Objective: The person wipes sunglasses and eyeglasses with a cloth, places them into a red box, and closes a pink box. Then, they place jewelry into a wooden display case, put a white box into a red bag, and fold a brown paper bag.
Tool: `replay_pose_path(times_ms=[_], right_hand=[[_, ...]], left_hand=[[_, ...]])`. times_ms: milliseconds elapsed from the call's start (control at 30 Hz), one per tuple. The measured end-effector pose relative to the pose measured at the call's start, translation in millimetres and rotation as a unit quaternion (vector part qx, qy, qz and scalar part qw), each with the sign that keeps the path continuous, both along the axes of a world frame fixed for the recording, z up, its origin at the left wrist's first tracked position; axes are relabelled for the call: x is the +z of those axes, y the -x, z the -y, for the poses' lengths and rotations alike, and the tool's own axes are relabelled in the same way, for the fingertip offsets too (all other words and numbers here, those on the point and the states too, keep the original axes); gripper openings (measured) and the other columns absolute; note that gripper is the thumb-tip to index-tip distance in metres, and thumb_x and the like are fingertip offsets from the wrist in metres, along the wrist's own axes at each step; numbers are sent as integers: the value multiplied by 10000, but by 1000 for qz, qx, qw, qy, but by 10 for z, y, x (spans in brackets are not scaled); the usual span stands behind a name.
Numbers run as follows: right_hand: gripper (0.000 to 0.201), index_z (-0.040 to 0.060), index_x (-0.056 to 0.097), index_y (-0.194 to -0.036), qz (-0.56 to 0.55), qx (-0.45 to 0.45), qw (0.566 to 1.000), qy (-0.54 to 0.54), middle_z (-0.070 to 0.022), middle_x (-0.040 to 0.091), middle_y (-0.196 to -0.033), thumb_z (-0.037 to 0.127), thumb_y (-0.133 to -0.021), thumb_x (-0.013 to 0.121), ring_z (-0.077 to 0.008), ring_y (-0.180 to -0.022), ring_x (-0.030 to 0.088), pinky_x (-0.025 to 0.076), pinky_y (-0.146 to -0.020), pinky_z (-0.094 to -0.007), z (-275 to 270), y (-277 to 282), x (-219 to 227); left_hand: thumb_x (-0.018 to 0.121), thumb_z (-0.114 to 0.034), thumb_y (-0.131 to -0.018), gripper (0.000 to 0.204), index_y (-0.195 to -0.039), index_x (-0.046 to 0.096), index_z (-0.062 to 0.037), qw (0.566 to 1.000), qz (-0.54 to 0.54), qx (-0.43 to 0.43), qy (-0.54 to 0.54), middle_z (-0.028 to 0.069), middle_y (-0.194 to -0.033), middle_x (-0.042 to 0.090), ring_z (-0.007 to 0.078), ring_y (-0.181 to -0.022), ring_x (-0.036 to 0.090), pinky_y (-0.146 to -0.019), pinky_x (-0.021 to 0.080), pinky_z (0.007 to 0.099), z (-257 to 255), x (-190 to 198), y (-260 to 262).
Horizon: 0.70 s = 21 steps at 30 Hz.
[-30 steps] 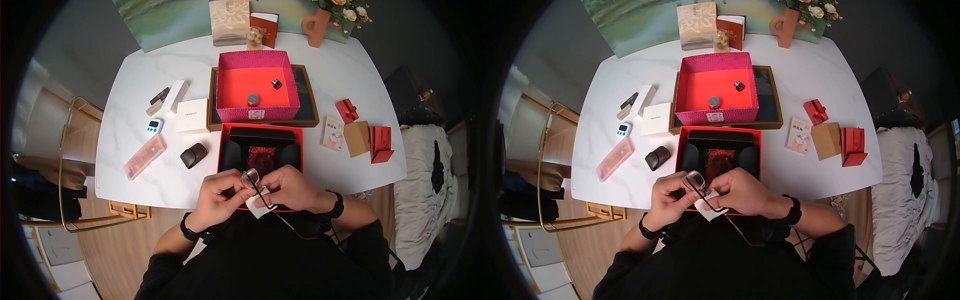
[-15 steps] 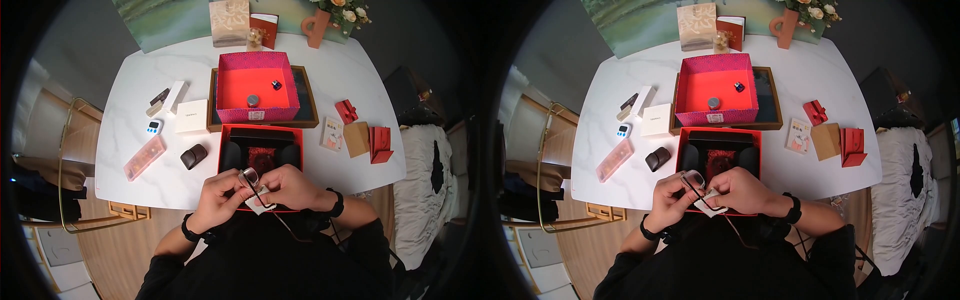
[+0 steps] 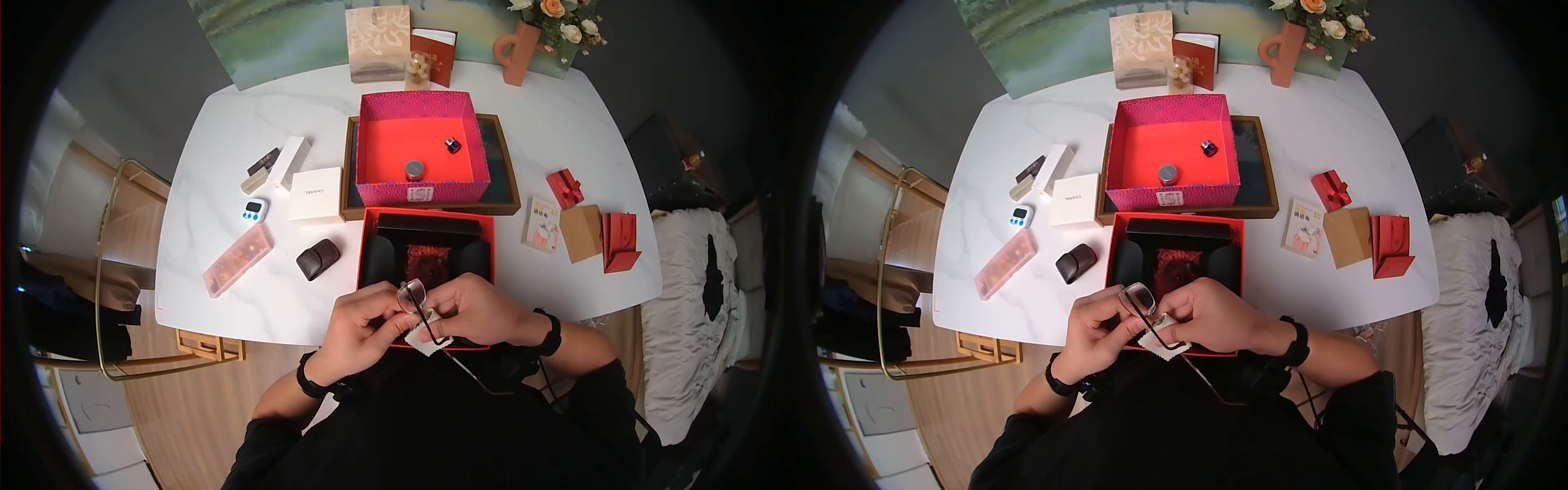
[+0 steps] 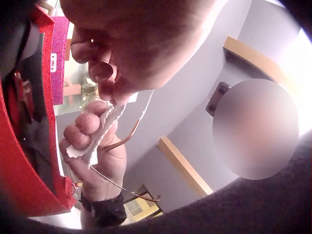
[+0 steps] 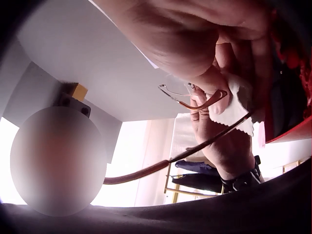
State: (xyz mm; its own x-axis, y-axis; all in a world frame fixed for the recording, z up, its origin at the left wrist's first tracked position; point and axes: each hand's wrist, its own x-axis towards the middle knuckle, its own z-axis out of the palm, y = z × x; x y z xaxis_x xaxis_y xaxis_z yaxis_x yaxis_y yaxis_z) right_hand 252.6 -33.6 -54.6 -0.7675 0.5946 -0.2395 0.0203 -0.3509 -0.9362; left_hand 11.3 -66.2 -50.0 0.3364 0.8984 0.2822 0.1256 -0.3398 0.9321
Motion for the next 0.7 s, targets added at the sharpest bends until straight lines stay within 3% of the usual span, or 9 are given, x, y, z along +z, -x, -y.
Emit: replay_pose_path(times_ms=[133,333,433,700], right_hand=[[136,-57,752,-1107,66,5,996,-52,-1,749,-884,67,-1068,710,-23,-819,628,524,-741,-250,20,-1,125],[185,-49,752,-1082,41,-7,990,-135,-2,738,-897,116,-1104,671,-29,-841,620,522,-761,-254,32,-18,190],[182,-54,749,-1073,-19,-15,999,-41,-17,746,-920,116,-1095,688,-33,-865,628,531,-787,-250,35,9,101],[207,-53,741,-1052,61,7,995,-78,10,725,-850,152,-1080,727,-23,-802,610,526,-746,-253,43,-1,221]], left_hand=[[814,-6,-948,76,-1008,766,4,1000,-6,-6,-18,52,-759,576,159,-644,534,-609,434,313,-2,36,1],[819,-8,-945,80,-1003,766,2,1000,4,16,-1,51,-756,582,156,-641,543,-620,448,303,-17,-51,39],[825,-10,-941,93,-1012,765,-1,1000,12,18,-14,51,-763,602,153,-644,554,-629,456,299,-28,-42,34],[819,1,-942,95,-1023,769,-5,1000,13,2,-1,53,-781,629,140,-655,562,-633,457,299,-5,34,17]])
